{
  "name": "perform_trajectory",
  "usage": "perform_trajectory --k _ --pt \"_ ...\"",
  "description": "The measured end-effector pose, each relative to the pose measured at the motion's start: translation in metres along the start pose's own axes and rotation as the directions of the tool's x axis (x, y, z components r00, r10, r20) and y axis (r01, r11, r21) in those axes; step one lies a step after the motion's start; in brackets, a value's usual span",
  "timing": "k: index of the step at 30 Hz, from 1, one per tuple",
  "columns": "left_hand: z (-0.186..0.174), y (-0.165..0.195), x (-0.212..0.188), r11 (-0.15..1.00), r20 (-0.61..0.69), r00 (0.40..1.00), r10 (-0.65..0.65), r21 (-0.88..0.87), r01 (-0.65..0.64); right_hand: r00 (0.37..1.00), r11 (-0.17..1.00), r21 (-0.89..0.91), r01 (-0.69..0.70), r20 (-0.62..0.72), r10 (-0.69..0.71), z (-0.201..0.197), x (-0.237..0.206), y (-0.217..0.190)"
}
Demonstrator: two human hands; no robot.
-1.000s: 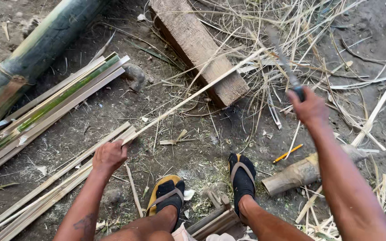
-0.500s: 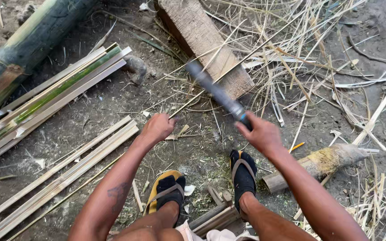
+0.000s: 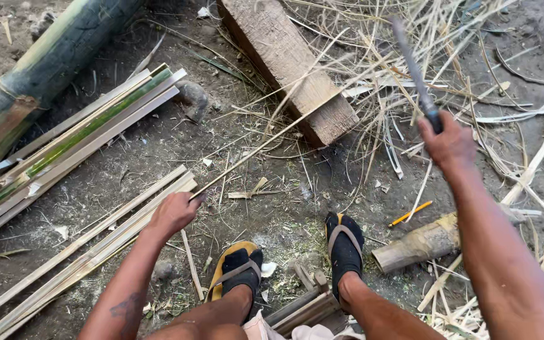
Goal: The person uses a curved knife to shave and smooth thin bamboo strips on a wooden block. They repeatedly pick up strips, shave their edges, and place them aside.
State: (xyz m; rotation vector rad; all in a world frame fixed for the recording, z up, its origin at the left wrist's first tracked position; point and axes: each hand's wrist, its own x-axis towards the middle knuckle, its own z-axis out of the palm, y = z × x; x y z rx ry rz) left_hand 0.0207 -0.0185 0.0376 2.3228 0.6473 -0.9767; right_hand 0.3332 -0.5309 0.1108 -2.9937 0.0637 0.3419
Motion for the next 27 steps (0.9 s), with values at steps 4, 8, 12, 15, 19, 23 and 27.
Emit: perform_trajectory --k 4,8,12,15,19,23,27 --pt "-0.001 0.034 0.002 0.988 -0.210 0.966 0.153 0.001 -0.156 0.997 0.998 0.043 0.047 0.061 -0.050 -0.006 -0.025 -0.004" --pt "0.004 0.109 0.028 0.967 -0.166 0.953 0.252 0.016 -0.253 0.947 0.957 0.070 0.281 0.142 -0.288 0.025 -0.111 -0.061" --pt "0.010 0.145 0.040 0.921 -0.178 0.911 0.371 -0.056 -0.386 0.808 0.867 0.086 0.490 0.328 -0.489 0.040 -0.143 -0.093" --pt "0.010 0.151 0.039 0.941 -0.097 0.945 0.312 -0.106 -0.322 0.795 0.860 0.058 0.507 0.353 -0.493 0.040 -0.139 -0.096" --pt "0.005 0.151 0.034 0.959 -0.064 0.959 0.278 -0.046 -0.281 0.869 0.890 0.164 0.425 0.203 -0.452 0.038 -0.132 -0.094" --pt "0.000 0.140 0.024 0.956 -0.088 0.954 0.287 -0.034 -0.291 0.724 0.796 -0.011 0.605 0.424 -0.544 0.028 -0.124 -0.092" --pt "0.004 0.125 0.017 0.976 -0.042 0.975 0.216 -0.015 -0.217 0.923 0.939 0.021 0.344 0.176 -0.342 0.021 -0.118 -0.092"
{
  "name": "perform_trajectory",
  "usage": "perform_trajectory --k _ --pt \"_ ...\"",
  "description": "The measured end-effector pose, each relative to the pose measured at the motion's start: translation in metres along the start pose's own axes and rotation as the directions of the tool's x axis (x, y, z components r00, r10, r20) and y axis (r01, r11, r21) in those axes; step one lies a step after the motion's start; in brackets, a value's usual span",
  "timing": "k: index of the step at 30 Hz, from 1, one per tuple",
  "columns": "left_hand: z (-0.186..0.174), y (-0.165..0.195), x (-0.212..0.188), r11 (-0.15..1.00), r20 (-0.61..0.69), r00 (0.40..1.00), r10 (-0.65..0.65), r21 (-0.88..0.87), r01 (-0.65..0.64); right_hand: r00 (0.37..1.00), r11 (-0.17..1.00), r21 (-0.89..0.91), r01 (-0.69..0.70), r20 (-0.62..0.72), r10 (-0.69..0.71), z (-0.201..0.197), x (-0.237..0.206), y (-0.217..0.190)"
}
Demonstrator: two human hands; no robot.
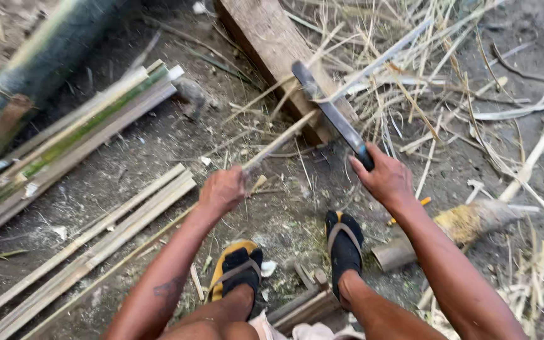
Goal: The person uses a curved knife to shave and smooth thin bamboo strips on a wooden block. They repeatedly pick up strips, shave their edges, and place them aside.
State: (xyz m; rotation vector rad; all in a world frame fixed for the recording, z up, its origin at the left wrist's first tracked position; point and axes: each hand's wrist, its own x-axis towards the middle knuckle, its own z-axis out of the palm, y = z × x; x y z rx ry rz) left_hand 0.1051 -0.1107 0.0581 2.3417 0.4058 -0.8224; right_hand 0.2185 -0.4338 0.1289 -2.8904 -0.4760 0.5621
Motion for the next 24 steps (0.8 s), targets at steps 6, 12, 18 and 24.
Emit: perform_trajectory --k 6,12,18,24 --pt "0.006 -0.035 0.008 1.000 -0.102 0.995 0.001 0.004 -0.001 0.948 0.968 -0.016 0.252 0.207 -0.243 0.021 0.001 0.001" --pt "-0.005 -0.131 -0.033 0.999 -0.235 0.971 0.034 0.040 -0.025 0.974 0.979 -0.020 -0.204 -0.102 0.201 -0.027 0.063 0.093" --pt "-0.003 -0.079 -0.008 0.994 -0.071 0.994 -0.088 -0.076 0.082 0.967 0.970 0.015 -0.242 0.085 0.240 -0.013 0.033 0.054" --pt "0.017 0.008 0.026 0.963 -0.095 0.994 -0.052 0.257 0.075 0.970 0.977 0.029 0.212 0.113 -0.213 0.019 -0.025 -0.034"
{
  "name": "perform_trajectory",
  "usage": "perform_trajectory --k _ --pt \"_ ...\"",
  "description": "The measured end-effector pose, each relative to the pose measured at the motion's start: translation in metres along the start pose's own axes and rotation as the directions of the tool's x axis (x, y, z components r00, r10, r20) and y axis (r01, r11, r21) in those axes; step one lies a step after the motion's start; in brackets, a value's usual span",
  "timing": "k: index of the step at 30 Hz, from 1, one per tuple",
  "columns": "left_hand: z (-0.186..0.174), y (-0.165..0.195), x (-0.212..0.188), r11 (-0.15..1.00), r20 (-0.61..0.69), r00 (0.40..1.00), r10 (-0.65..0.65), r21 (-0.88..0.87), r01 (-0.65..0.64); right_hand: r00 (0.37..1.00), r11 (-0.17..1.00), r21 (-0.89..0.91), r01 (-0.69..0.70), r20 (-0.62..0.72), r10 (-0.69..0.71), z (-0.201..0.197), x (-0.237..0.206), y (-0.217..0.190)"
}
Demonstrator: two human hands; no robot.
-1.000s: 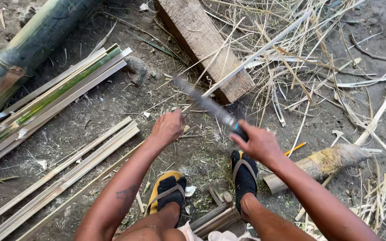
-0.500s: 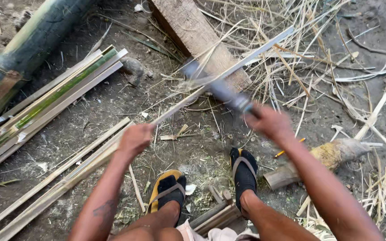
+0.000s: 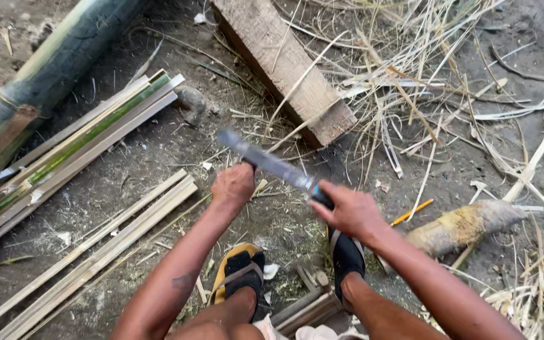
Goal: The person uses a curved knife to shave and smooth thin bamboo strips on a wooden block. They repeatedly pick up strips, shave their edges, and place them aside.
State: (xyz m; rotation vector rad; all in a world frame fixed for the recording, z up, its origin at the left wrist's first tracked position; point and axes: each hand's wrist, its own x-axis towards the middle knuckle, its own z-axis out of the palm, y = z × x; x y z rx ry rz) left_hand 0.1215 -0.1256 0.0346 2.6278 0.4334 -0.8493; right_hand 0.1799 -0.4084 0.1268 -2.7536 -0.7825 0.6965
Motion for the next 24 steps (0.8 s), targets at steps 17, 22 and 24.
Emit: perform_trajectory --k 17,22,24 --pt "0.048 -0.085 -0.034 0.980 -0.203 0.968 0.146 -0.104 -0.169 0.923 0.925 0.072 -0.372 -0.076 0.377 -0.056 0.026 0.084" --pt "0.055 -0.056 -0.006 0.964 -0.427 0.874 0.232 -0.016 -0.264 0.998 0.999 0.049 -0.011 0.068 0.007 0.005 0.006 0.035" --pt "0.056 -0.065 -0.012 0.978 -0.244 0.959 0.143 -0.115 -0.175 0.954 0.999 -0.017 -0.029 0.296 0.033 0.014 0.007 0.040"
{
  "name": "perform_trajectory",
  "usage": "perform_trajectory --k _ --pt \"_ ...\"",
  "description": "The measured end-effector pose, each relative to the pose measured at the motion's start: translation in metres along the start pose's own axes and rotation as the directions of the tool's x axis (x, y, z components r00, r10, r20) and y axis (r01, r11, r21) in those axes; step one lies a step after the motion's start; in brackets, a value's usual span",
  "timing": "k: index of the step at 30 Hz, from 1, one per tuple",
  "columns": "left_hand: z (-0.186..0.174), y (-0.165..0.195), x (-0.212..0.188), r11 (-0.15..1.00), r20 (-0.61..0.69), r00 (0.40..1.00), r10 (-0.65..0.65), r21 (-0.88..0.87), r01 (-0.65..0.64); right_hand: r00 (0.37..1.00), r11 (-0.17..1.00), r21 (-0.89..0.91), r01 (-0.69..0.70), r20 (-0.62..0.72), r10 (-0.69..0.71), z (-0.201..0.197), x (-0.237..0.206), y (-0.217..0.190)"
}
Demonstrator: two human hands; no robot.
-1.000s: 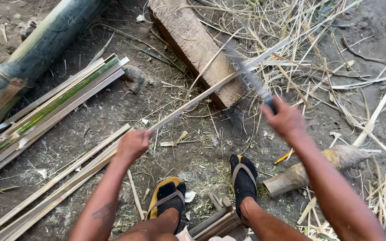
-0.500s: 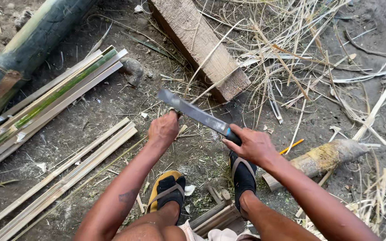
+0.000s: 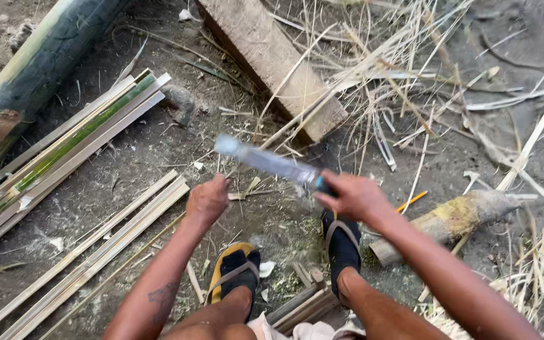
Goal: The person uses a curved knife to shave and smooth thin bamboo strips on a wooden block. They repeatedly pick up strips, shave their edges, and place them aside.
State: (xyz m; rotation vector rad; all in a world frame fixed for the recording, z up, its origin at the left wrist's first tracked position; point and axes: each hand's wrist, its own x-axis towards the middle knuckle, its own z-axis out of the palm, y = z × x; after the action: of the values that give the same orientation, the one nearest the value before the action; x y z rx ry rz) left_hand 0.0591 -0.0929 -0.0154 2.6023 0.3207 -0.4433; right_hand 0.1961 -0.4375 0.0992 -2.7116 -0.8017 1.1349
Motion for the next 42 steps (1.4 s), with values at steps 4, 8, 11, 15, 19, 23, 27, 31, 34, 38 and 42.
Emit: perform_trajectory --k 4,8,11,15,19,23,27,31,34,38,42 --pt "-0.016 -0.049 -0.053 1.000 -0.044 0.999 -0.005 0.014 0.006 0.880 0.961 0.139 -0.241 -0.387 0.276 -0.058 0.020 0.096" --pt "-0.021 -0.068 -0.073 0.998 -0.009 0.998 -0.055 -0.007 0.055 0.745 0.884 0.191 -0.427 -0.480 0.463 -0.104 0.021 0.160" --pt "-0.019 -0.046 -0.052 0.999 -0.047 0.998 -0.036 0.008 0.036 0.781 0.869 0.182 -0.461 -0.382 0.494 -0.078 -0.001 0.114" --pt "-0.024 -0.019 -0.027 0.955 0.217 0.961 -0.170 -0.204 0.215 0.945 0.995 0.027 -0.098 -0.310 0.101 -0.018 -0.022 0.012" --pt "-0.032 -0.030 -0.038 0.932 0.279 0.941 -0.192 -0.248 0.264 0.966 0.989 -0.058 -0.136 -0.227 0.120 -0.039 -0.003 0.027" --pt "-0.035 -0.051 -0.050 0.945 0.308 0.930 -0.203 -0.188 0.268 0.860 0.908 -0.023 -0.418 -0.333 0.387 -0.103 0.023 0.110" --pt "-0.043 -0.048 -0.030 0.973 0.063 0.997 -0.046 -0.222 0.059 0.829 0.976 -0.032 -0.214 -0.534 0.164 -0.113 0.006 0.115" --pt "-0.065 -0.030 -0.018 0.927 0.243 0.951 -0.189 -0.275 0.255 0.957 0.965 -0.231 -0.128 -0.284 0.059 -0.093 -0.034 0.057" --pt "-0.071 -0.041 -0.035 0.956 0.200 0.974 -0.103 -0.251 0.152 0.979 0.947 -0.304 -0.100 -0.198 0.040 -0.105 -0.051 0.035" --pt "-0.078 -0.062 -0.077 0.962 0.130 0.989 -0.066 -0.254 0.097 0.904 0.924 -0.152 -0.350 -0.315 0.290 -0.141 -0.070 0.061" --pt "-0.079 -0.067 -0.086 0.948 0.106 0.988 -0.111 -0.288 0.137 0.853 0.893 -0.254 -0.373 -0.471 0.223 -0.165 -0.092 0.092"
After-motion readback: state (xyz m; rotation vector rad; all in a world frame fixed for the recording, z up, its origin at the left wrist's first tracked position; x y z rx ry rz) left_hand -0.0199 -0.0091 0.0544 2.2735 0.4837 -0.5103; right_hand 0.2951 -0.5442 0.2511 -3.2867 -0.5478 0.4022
